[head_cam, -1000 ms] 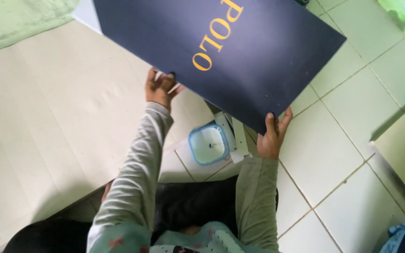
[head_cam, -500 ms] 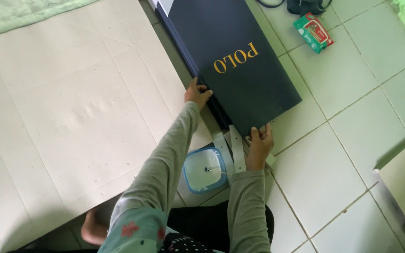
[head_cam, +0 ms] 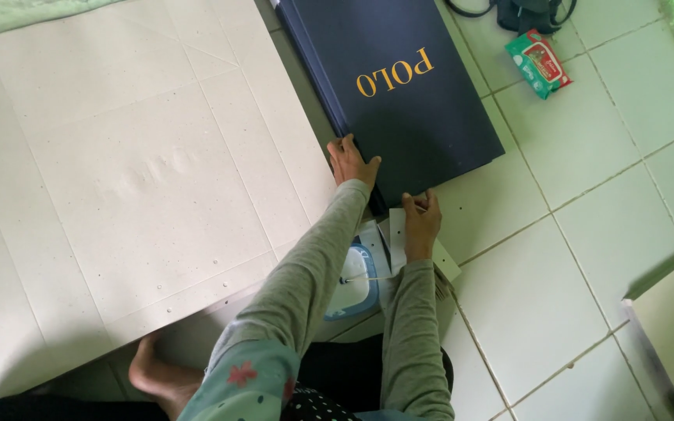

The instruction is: The person folds a blue paper bag, then applies glue to small white paper strips using a thin stick and presses a strip onto a cardboard sheet.

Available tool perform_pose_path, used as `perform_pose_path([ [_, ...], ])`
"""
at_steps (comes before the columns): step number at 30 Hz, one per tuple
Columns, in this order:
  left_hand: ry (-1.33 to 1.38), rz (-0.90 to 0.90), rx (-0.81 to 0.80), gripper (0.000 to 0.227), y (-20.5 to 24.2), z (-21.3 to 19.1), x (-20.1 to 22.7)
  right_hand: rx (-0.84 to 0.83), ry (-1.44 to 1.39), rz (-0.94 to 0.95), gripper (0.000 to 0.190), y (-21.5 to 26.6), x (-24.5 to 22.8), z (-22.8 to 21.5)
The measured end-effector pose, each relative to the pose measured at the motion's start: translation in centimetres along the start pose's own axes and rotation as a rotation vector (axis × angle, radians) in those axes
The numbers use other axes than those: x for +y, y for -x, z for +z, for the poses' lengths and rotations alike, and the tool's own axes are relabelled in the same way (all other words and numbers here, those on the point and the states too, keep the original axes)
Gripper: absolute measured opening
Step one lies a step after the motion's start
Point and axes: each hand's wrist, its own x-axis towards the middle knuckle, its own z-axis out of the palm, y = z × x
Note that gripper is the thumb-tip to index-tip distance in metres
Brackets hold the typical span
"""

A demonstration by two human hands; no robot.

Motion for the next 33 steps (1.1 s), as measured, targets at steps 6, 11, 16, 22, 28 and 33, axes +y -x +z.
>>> perform_pose_path([
  [6,-0.075,-0.141,-0.019,0.056,-0.4,1.4,-0.9,-0.015,-0.027,0.033,0.074,-0.7,0.8,0.1],
  [11,-0.005,-0.257,-0.044,0.054,-0.9,1.2,-0.8,0.000,-0.022,0.045,0.073,0.1,-0.2,-0.4],
  [16,0.101,-0.324,-0.037,0.052,-1.0,1.9,-1.5,0.046,-0.080,0.041,0.070,0.8,-1.2,-0.6],
  [22,0.039,-0.153,0.038,0.024,0.1,3.0,-2.7,0.074,-0.129,0.030,0.071,1.6,-2.2,-0.7],
  [28,0.130,-0.116,0.079,0.030,1.4,2.2,-2.1,0.032,-0.031,0.056,0.072,0.9,-0.6,-0.2],
  [33,-0.012,-0.037,-0.035,0.073,1.5,2.2,-1.9,-0.088,0.041,-0.049,0.080,1.4,-0.9,-0.1],
])
